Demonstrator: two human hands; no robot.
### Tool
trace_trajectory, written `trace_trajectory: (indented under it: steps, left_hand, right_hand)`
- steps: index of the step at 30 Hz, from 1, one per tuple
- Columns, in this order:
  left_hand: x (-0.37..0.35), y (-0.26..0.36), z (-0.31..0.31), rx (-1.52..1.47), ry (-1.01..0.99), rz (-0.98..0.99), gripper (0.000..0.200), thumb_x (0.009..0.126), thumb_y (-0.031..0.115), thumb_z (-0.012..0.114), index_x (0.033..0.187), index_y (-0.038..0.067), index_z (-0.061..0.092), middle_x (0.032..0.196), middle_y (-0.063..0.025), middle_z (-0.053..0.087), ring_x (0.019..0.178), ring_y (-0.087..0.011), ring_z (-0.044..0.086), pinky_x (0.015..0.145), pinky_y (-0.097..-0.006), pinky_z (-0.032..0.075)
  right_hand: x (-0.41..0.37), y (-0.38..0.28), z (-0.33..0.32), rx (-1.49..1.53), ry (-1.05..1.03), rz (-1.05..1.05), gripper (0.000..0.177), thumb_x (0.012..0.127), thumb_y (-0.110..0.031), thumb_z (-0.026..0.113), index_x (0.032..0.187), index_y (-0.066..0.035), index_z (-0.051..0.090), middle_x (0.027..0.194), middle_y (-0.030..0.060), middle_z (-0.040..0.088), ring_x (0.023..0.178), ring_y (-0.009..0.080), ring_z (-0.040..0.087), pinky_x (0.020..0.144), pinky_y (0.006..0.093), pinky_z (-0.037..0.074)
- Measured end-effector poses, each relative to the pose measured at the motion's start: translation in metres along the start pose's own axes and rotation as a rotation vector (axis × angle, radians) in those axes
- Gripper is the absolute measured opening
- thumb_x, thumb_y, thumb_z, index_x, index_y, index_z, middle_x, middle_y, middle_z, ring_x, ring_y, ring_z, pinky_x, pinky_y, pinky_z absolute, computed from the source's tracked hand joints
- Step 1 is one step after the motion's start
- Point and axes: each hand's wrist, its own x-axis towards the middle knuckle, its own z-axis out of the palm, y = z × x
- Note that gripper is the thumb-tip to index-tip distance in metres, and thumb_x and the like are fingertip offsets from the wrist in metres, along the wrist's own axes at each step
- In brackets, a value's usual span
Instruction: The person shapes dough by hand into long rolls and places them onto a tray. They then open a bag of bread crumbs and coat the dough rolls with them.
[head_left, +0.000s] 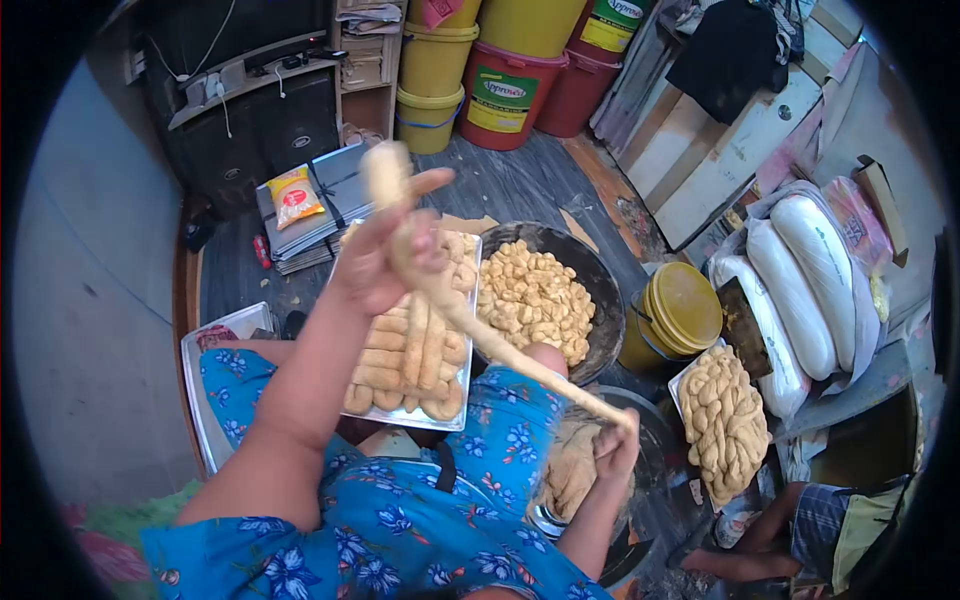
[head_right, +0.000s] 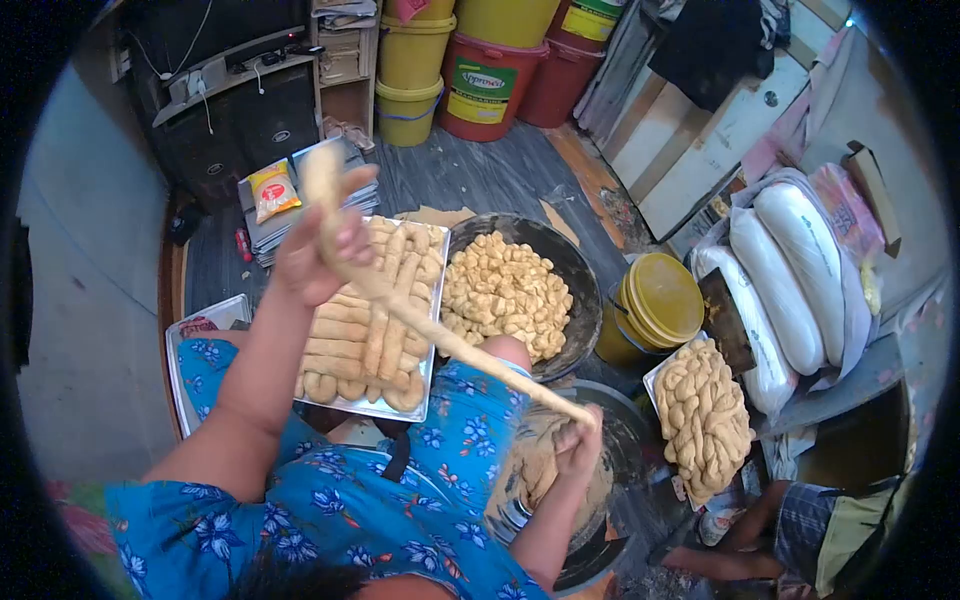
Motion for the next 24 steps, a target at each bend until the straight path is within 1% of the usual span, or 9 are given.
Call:
trace_trajectory:
  steps: [2,3,7,10,12,18,21,22,24]
  left_hand:
    - [-0.051,0.023,-0.024,0.054,0.165,0.051,0.061,0.088,0.044,0.062,0.131,0.004,0.045,0.076,-0.0019,0.051,0.068,-0.0127,0.050,0.069,-0.0327,0.042]
    - [-0.076,0.031,-0.032,0.122,0.218,0.068,0.057,0.087,0.046,0.062,0.123,0.004,0.050,0.079,-0.0036,0.054,0.073,-0.0152,0.053,0.073,-0.0349,0.044]
    - [-0.167,0.035,-0.031,0.445,0.393,-0.051,0.050,0.087,0.049,0.060,0.104,0.002,0.058,0.099,-0.0127,0.061,0.106,-0.0266,0.057,0.099,-0.0445,0.041]
    - [-0.220,0.006,-0.028,0.685,0.398,-0.408,0.041,0.086,0.036,0.065,0.110,0.003,0.060,0.123,-0.0137,0.055,0.120,-0.0253,0.048,0.106,-0.0411,0.033]
    - [-0.227,-0.008,-0.014,0.656,0.245,-0.533,0.043,0.089,0.035,0.063,0.120,0.004,0.060,0.135,-0.0124,0.049,0.128,-0.0255,0.042,0.107,-0.0389,0.033]
    - [-0.218,-0.023,-0.020,0.649,0.151,-0.683,0.044,0.093,0.037,0.058,0.120,0.002,0.059,0.121,-0.0121,0.059,0.116,-0.0225,0.053,0.101,-0.0360,0.039]
    - [-0.210,-0.020,-0.034,0.687,0.073,-0.791,0.050,0.092,0.040,0.058,0.126,0.003,0.055,0.126,-0.0113,0.056,0.120,-0.0212,0.050,0.104,-0.0357,0.037]
    - [-0.215,-0.029,-0.047,0.679,0.034,-0.770,0.051,0.093,0.040,0.057,0.126,0.002,0.055,0.123,-0.0115,0.058,0.118,-0.0211,0.051,0.103,-0.0355,0.037]
    - [-0.212,-0.028,-0.059,0.676,0.038,-0.821,0.051,0.094,0.041,0.055,0.125,0.001,0.055,0.121,-0.0119,0.059,0.117,-0.0214,0.052,0.102,-0.0354,0.038]
  right_hand:
    - [0.039,-0.010,0.058,0.165,-0.274,0.046,0.041,0.083,-0.009,0.060,0.120,-0.010,0.043,0.068,0.0028,0.048,0.048,0.0111,0.042,0.040,0.0232,0.037]
    - [0.061,-0.009,0.070,0.181,-0.405,0.082,0.047,0.084,-0.005,0.055,0.129,-0.009,0.042,0.080,0.0052,0.050,0.052,0.0129,0.044,0.042,0.0244,0.038]
    - [0.136,0.029,0.171,0.001,-0.484,0.152,0.046,0.086,-0.008,0.058,0.129,-0.007,0.043,0.082,0.0020,0.049,0.055,0.0091,0.042,0.044,0.0214,0.036]
    - [0.188,0.084,0.229,0.003,-0.378,0.259,0.035,0.086,-0.005,0.056,0.121,-0.007,0.053,0.081,0.0028,0.053,0.058,0.0091,0.044,0.046,0.0224,0.038]
    - [0.229,0.130,0.252,-0.003,-0.262,0.355,0.031,0.085,-0.002,0.055,0.116,-0.006,0.053,0.078,0.0022,0.053,0.053,0.0091,0.042,0.045,0.0224,0.038]
    - [0.298,0.256,0.298,-0.438,0.061,0.395,0.009,0.082,-0.005,0.056,0.090,-0.006,0.059,0.059,0.0016,0.050,0.043,0.0118,0.044,0.038,0.0248,0.036]
    - [0.315,0.297,0.280,-0.849,-0.004,0.365,0.002,0.080,-0.007,0.057,0.081,-0.007,0.058,0.055,0.0025,0.050,0.039,0.0146,0.043,0.037,0.0280,0.037]
    - [0.323,0.309,0.272,-1.083,-0.015,0.297,0.021,0.077,-0.009,0.057,0.097,-0.003,0.062,0.058,0.0053,0.054,0.041,0.0156,0.047,0.039,0.0307,0.040]
    - [0.344,0.340,0.248,-1.270,0.015,0.101,0.036,0.077,-0.010,0.056,0.112,-0.001,0.060,0.063,0.0069,0.057,0.045,0.0157,0.051,0.040,0.0313,0.042]
